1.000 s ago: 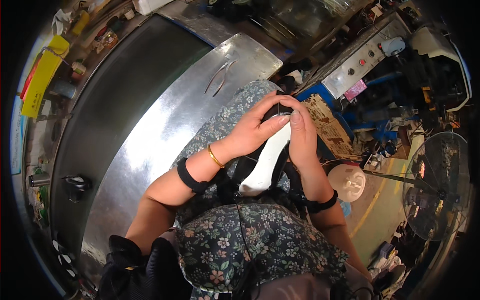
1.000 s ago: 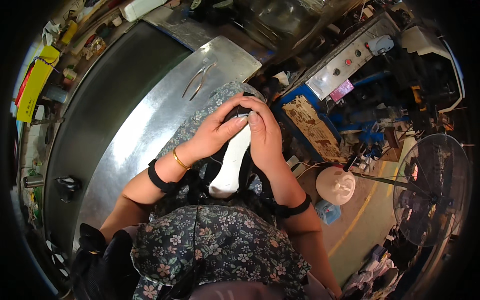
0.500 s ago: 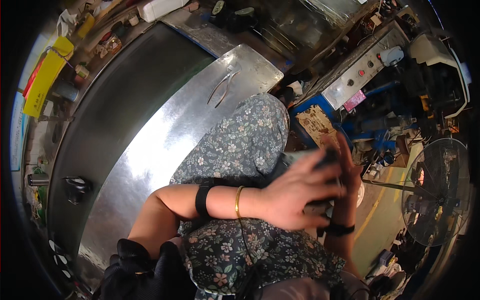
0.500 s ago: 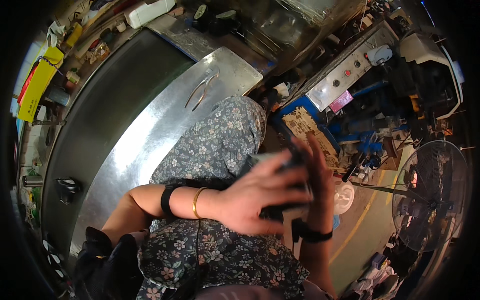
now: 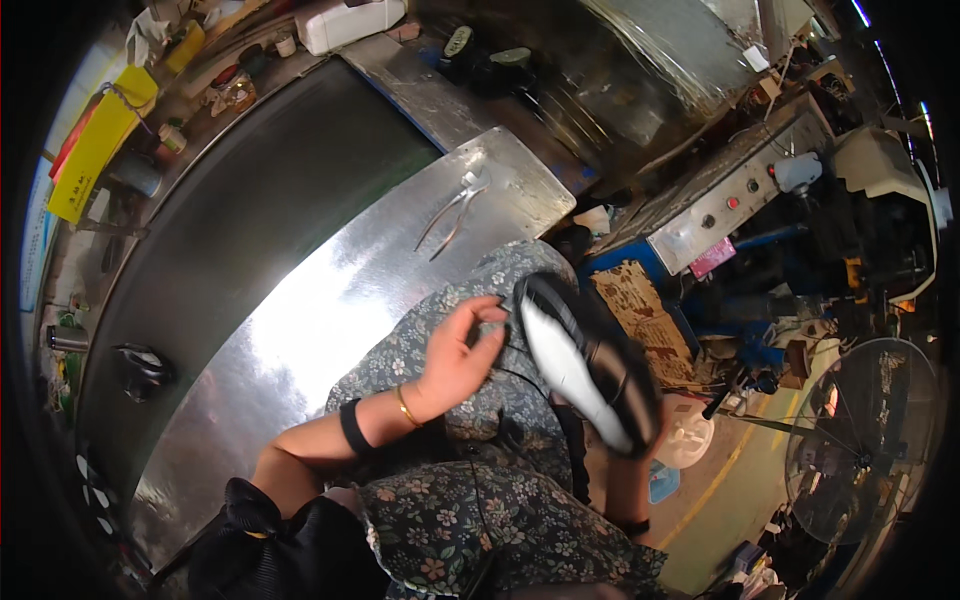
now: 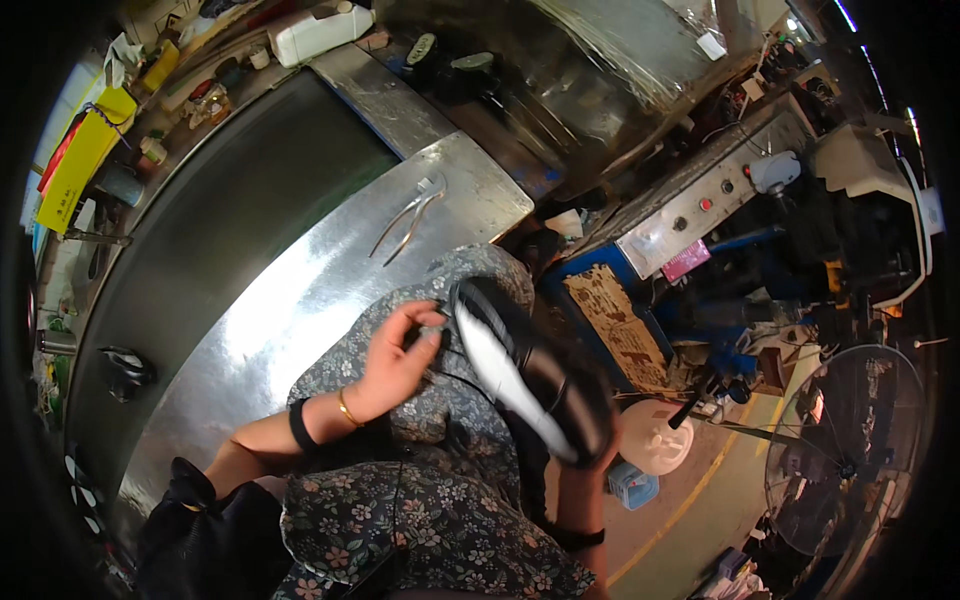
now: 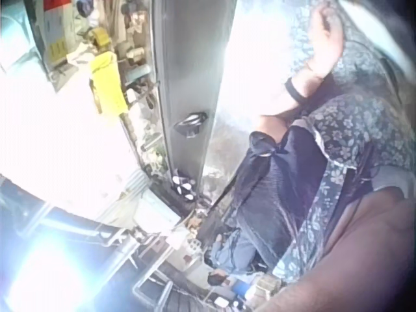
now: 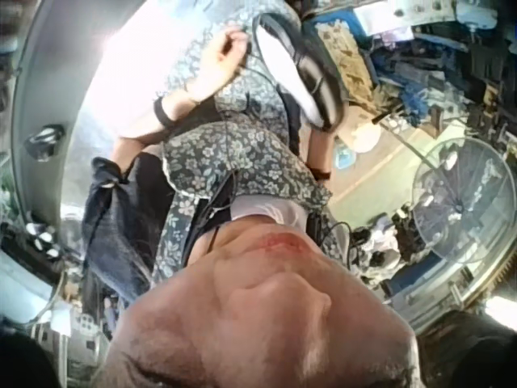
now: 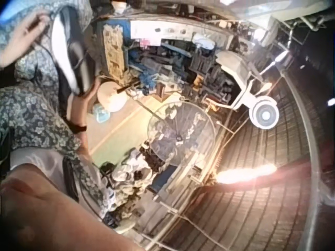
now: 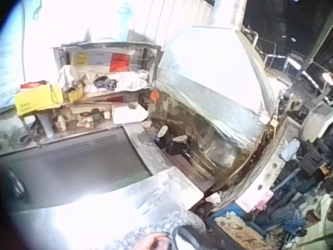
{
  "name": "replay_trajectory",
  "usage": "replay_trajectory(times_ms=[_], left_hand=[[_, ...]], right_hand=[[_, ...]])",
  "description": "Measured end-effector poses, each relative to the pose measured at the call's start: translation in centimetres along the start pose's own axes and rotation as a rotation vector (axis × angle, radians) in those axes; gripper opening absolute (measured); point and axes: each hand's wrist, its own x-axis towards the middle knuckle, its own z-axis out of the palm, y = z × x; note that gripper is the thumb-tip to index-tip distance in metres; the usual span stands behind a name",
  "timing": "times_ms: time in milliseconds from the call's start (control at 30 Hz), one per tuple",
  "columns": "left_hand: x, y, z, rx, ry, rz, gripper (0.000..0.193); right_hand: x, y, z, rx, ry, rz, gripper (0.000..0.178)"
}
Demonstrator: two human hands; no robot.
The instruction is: Manually inspect and process shoe uppers and soles at a workstation.
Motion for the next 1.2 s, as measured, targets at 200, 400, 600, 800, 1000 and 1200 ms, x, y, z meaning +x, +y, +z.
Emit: replay_trajectory(times_ms=[200,400,600,800,1000,1200], left_hand=[[1.1,0.4,-0.4,0.37,0.046,0.286,0.026],[2.3,0.2,0.8,0.347,0.033,0.353,0.024],[1.2,0.1,-0.9,0.414,0.034,0.359,0.023],[2.2,0.7,0.4,0.388,-0.066,0.397,0.022],[1.5,3.1,1.6,0.625,-0.189,0.527,0.028],[6.1,8.9,9.1,0.674,-1.671,0.596,0.057]], right_hand=[[19.7,-0.7,11.7,0.101,-0.056,-0.061,0.051],[36.1,7.4,16.0,-1.178,-0.164,-0.185,0.058],[20.0,4.9,20.5,-0.909,-0.806,0.2,0.037],[12.9,-2.3,1.4,-1.209,-0.043,-0.127,0.028],[5.7,-8.6,-12.5,-1.653,0.805,-0.446,0.049],[6.1,-7.0,-25.3,-1.57,0.972,-0.026,0.056]])
